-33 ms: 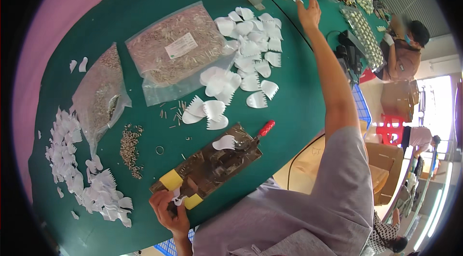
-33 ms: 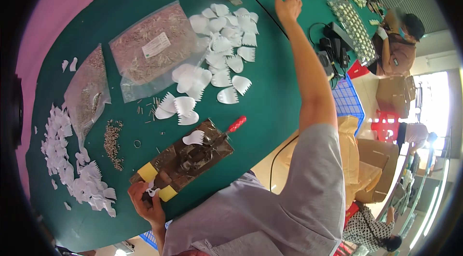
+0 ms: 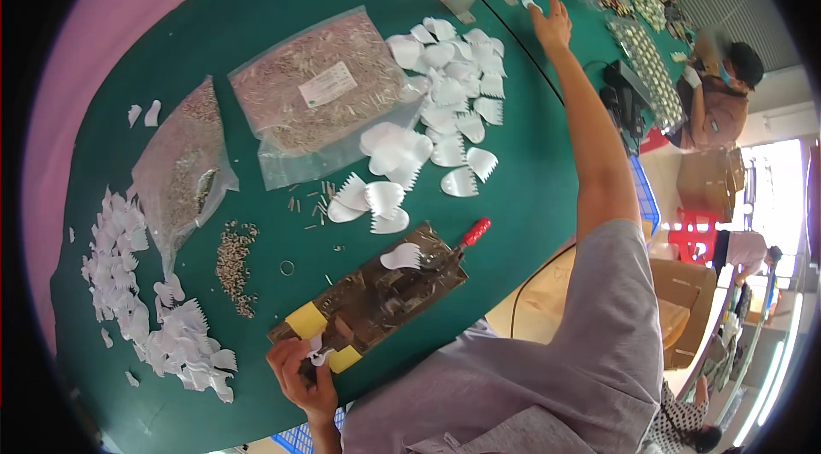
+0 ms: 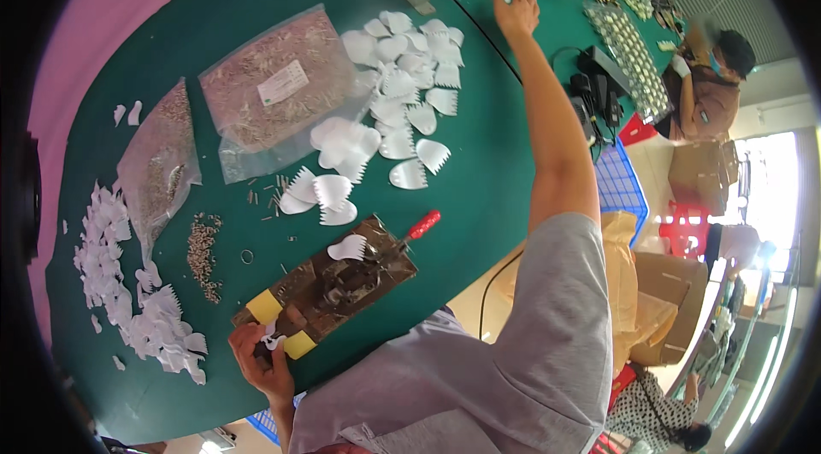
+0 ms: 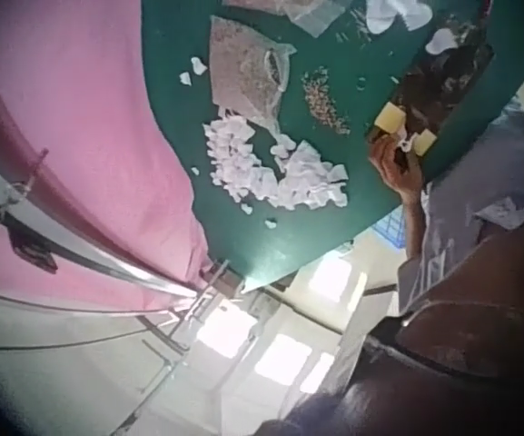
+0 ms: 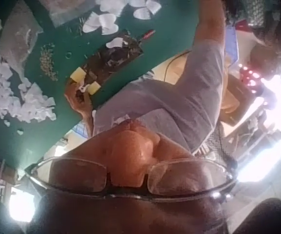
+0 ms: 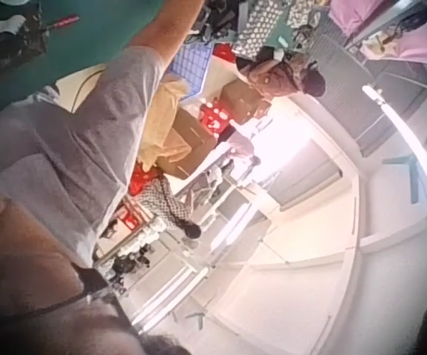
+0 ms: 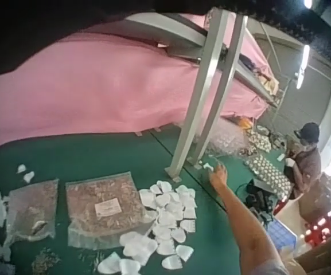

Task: Assembling small white plastic toy parts using a manual pressing machine.

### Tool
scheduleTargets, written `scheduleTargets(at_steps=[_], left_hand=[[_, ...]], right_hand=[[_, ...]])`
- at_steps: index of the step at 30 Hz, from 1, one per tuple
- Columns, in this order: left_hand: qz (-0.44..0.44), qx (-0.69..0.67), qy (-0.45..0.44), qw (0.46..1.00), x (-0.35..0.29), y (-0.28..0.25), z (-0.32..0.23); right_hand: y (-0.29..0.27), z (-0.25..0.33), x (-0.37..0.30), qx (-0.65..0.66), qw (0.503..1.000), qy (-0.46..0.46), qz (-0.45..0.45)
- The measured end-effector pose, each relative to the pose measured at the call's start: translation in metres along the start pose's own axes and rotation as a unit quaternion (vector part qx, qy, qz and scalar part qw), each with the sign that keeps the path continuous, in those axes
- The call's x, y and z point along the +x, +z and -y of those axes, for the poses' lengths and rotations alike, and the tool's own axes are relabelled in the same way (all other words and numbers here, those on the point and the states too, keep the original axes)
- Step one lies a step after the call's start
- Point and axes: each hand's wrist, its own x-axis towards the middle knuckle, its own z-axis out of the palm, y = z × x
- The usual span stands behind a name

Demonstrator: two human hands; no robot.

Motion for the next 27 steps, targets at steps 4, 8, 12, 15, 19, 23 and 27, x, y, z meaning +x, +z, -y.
scheduleTargets(at_steps=[4, 8, 12, 15, 19, 23, 27], left_hand=[[0.018, -0.001, -0.012, 1.0, -0.008, -0.005, 0.006], [0.009, 0.016, -0.011, 1.0, -0.004, -0.006, -0.003], [-0.001, 0.016, 0.002, 1.0, -0.004, -0.005, -0.002], [-0.011, 0.009, 0.011, 1.0, 0.0, 0.0, 0.002], [-0.015, -0.008, 0.02, 1.0, 0.008, 0.001, -0.002], [-0.01, -0.035, 0.005, 0.999, 0.009, -0.004, 0.004], [-0.012, -0.039, 0.019, 0.999, 0.011, -0.008, 0.004]], right_hand=[[0.026, -0.015, 0.023, 0.035, 0.987, 0.031, 0.155], [0.019, -0.013, -0.02, 0.055, 0.99, -0.024, 0.13], [-0.018, 0.033, -0.109, 0.181, 0.965, -0.089, 0.166], [-0.034, 0.04, -0.17, 0.173, 0.955, -0.161, 0.178], [-0.069, 0.055, -0.2, 0.184, 0.942, -0.181, 0.216], [-0.091, 0.057, -0.197, 0.165, 0.937, -0.225, 0.21], [-0.115, 0.092, -0.217, 0.201, 0.941, -0.205, 0.179]])
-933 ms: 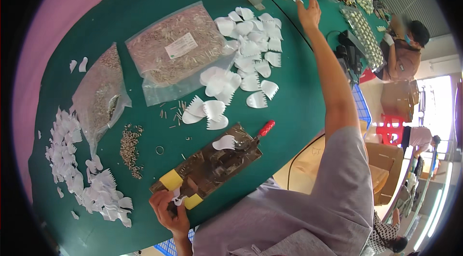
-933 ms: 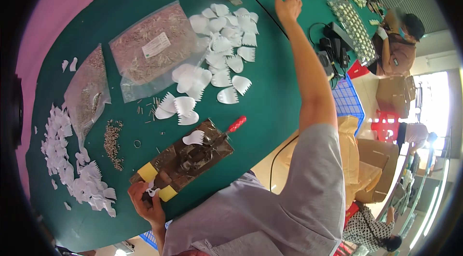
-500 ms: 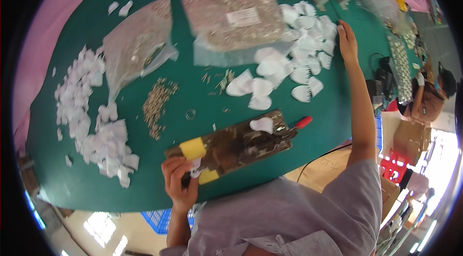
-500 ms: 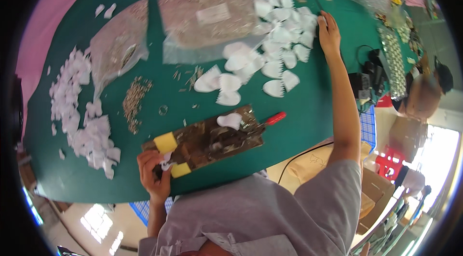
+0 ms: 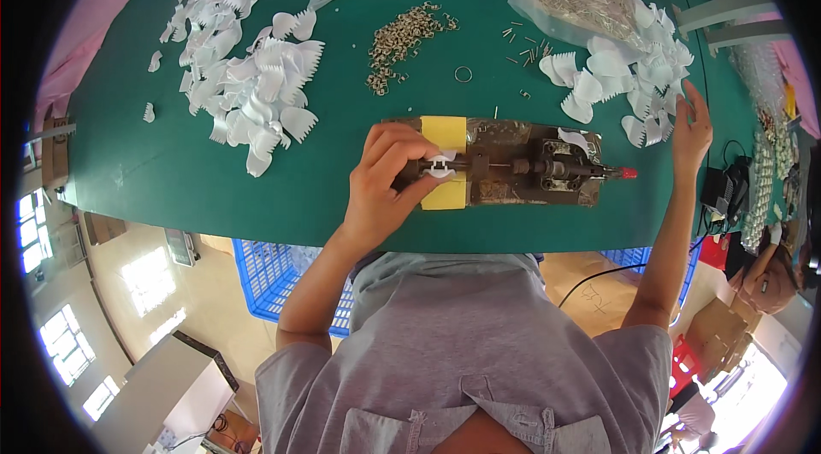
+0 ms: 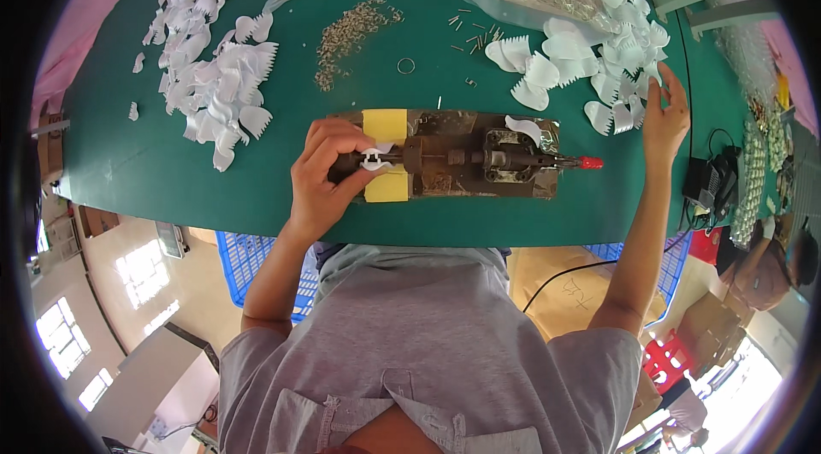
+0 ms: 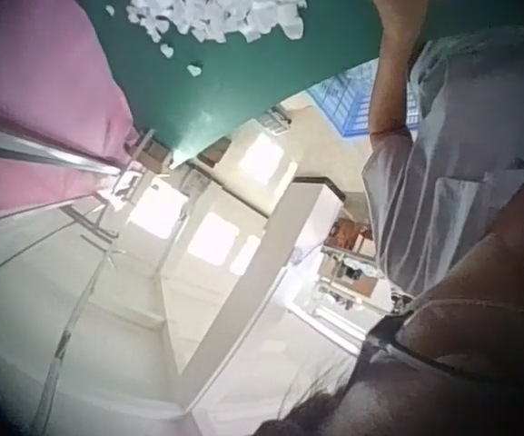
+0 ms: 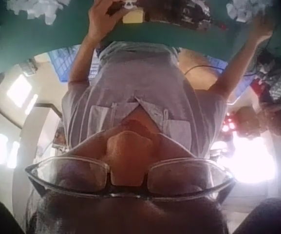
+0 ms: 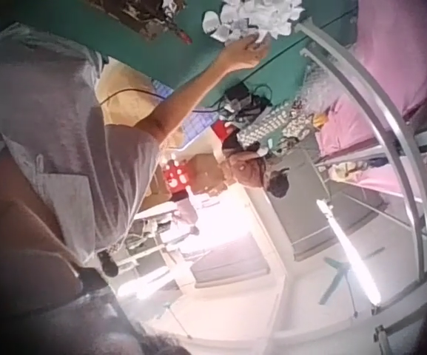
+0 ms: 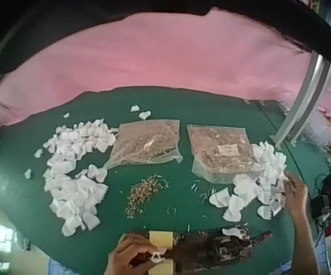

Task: Assembling small white plastic toy parts using a manual pressing machine.

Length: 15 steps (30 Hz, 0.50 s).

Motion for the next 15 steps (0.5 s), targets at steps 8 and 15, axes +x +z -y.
scheduleTargets(at_steps=[8, 15], left_hand=[[-0.011, -0.045, 0.002, 0.999, -0.005, 0.004, 0.009], [-0.018, -0.053, -0.004, 0.998, -0.004, 0.006, 0.005]], right_hand=[[0.041, 0.196, -0.039, 0.211, 0.937, -0.149, 0.236], [0.072, 0.206, -0.025, 0.05, 0.922, -0.14, 0.357]])
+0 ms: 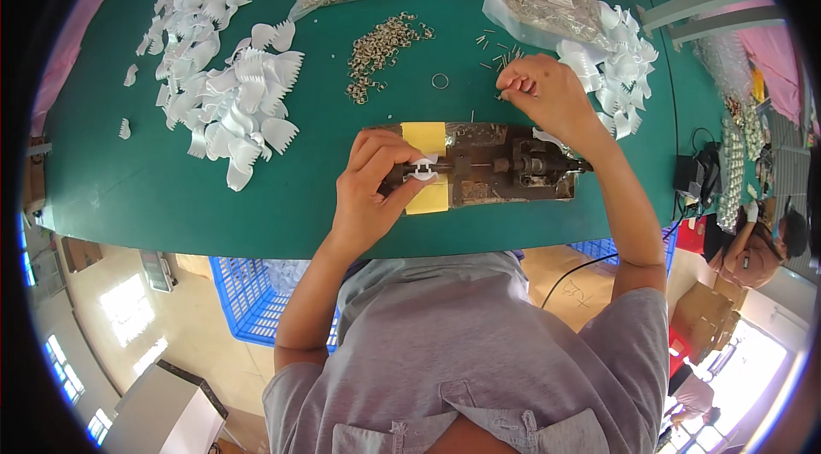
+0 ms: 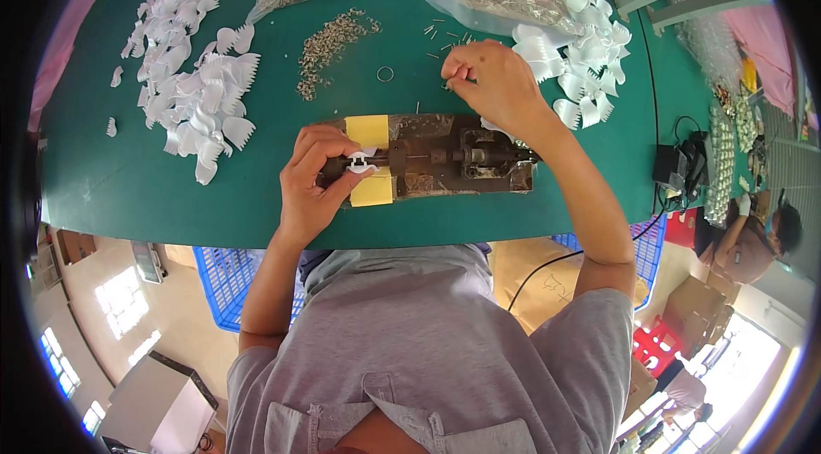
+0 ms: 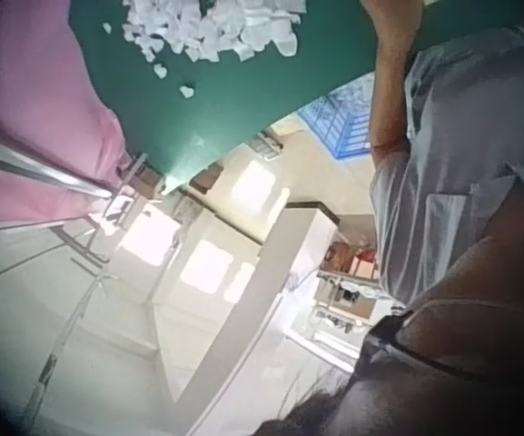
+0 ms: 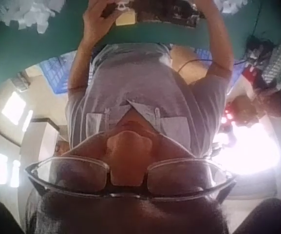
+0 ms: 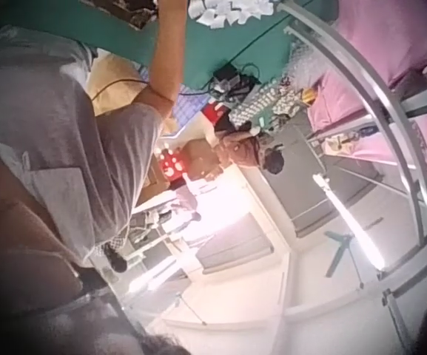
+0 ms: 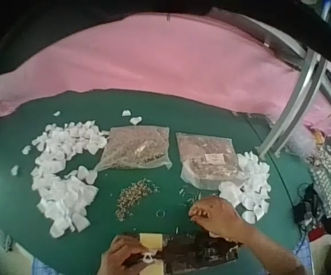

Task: Assembling small white plastic toy parts using a manual pressing machine.

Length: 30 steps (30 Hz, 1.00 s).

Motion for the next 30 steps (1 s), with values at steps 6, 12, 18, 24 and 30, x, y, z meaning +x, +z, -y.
scheduleTargets(at_steps=[6, 12, 18, 24, 30], left_hand=[[0.0, -0.01, -0.005, 1.0, 0.0, 0.0, 0.0], [-0.001, -0.007, -0.013, 1.0, 0.0, -0.001, -0.002], [0.003, -0.004, -0.007, 1.0, 0.003, -0.001, -0.003], [0.0, -0.004, -0.01, 1.0, 0.001, -0.001, -0.001], [0.001, -0.002, -0.011, 1.0, 0.001, -0.002, -0.003]], right_hand=[[0.002, 0.0, -0.002, -0.038, 0.995, -0.045, -0.078], [0.005, -0.003, -0.008, -0.119, 0.984, -0.131, -0.034], [-0.007, -0.018, -0.001, -0.133, 0.954, -0.266, 0.042], [-0.003, -0.016, 0.0, -0.085, 0.956, -0.279, 0.025], [-0.008, -0.029, 0.009, -0.058, 0.945, -0.318, 0.05]])
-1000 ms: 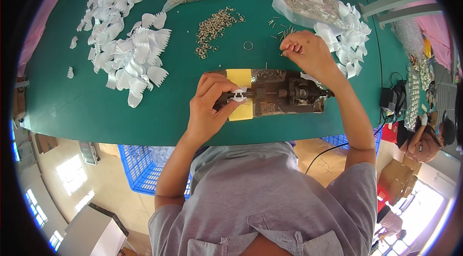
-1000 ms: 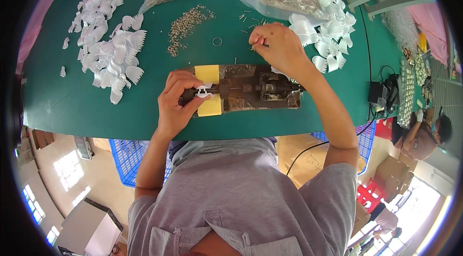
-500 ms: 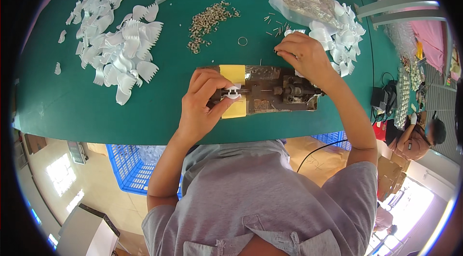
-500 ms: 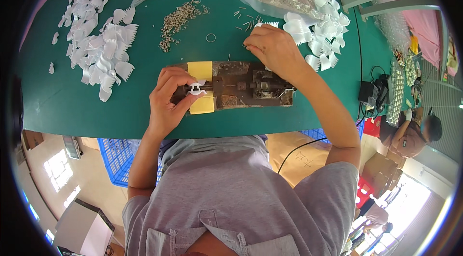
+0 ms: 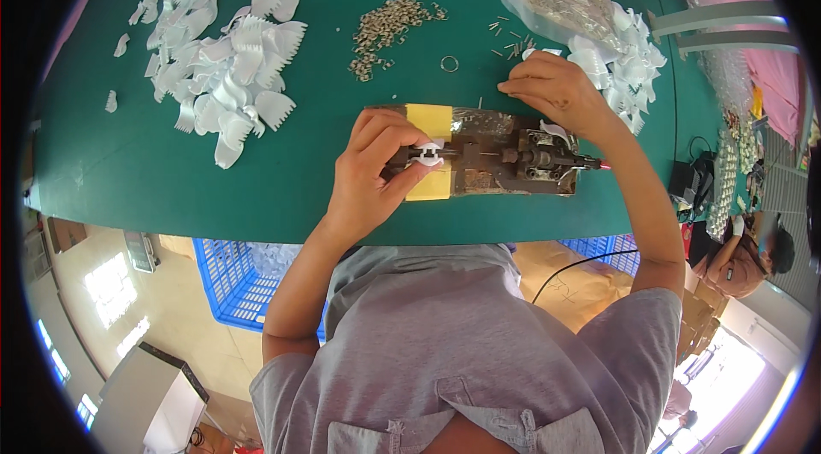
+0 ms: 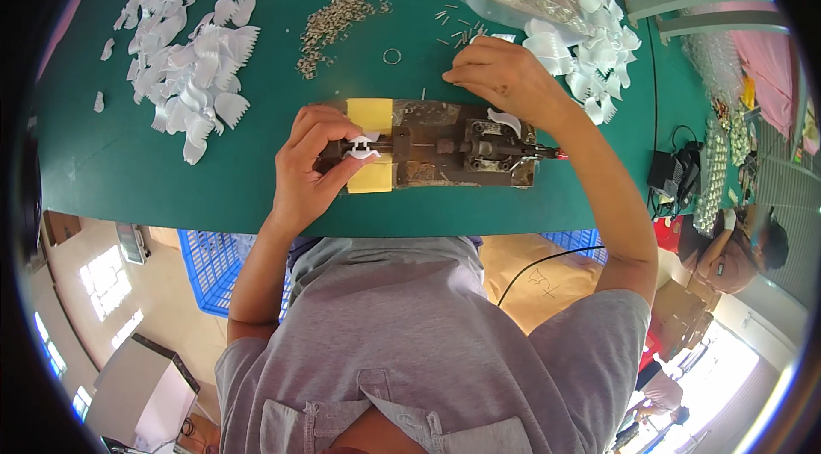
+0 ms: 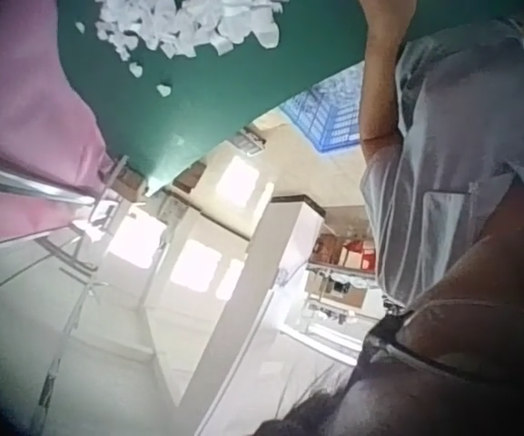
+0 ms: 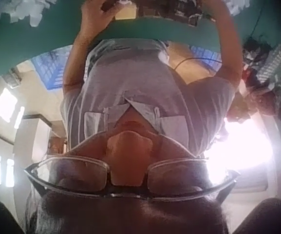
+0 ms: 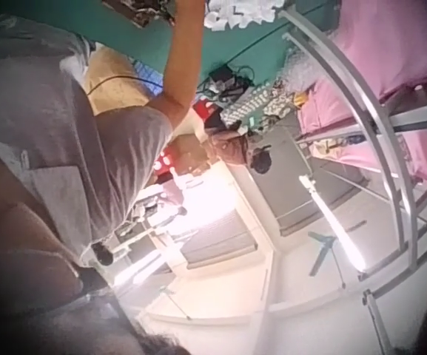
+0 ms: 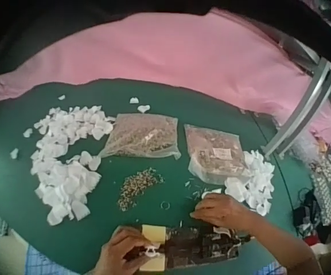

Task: Assembling small white plastic toy parts using a manual pressing machine.

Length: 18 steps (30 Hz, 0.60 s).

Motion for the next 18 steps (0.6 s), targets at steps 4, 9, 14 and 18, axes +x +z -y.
scheduleTargets(at_steps=[4, 9, 14, 18], left_hand=[[-0.001, -0.008, 0.009, 1.0, -0.001, 0.001, 0.001], [-0.002, 0.001, 0.003, 1.0, -0.001, 0.001, 0.001], [-0.002, -0.022, -0.006, 1.0, -0.003, 0.001, 0.003], [-0.007, -0.036, -0.034, 0.999, -0.003, 0.004, 0.001]], right_hand=[[0.012, -0.002, 0.002, 0.022, 0.999, 0.007, -0.038], [0.013, 0.039, 0.026, 0.104, 0.985, 0.109, -0.078], [0.015, 0.117, 0.037, 0.202, 0.962, 0.178, -0.039], [0.024, 0.12, 0.04, 0.147, 0.975, 0.156, -0.055]])
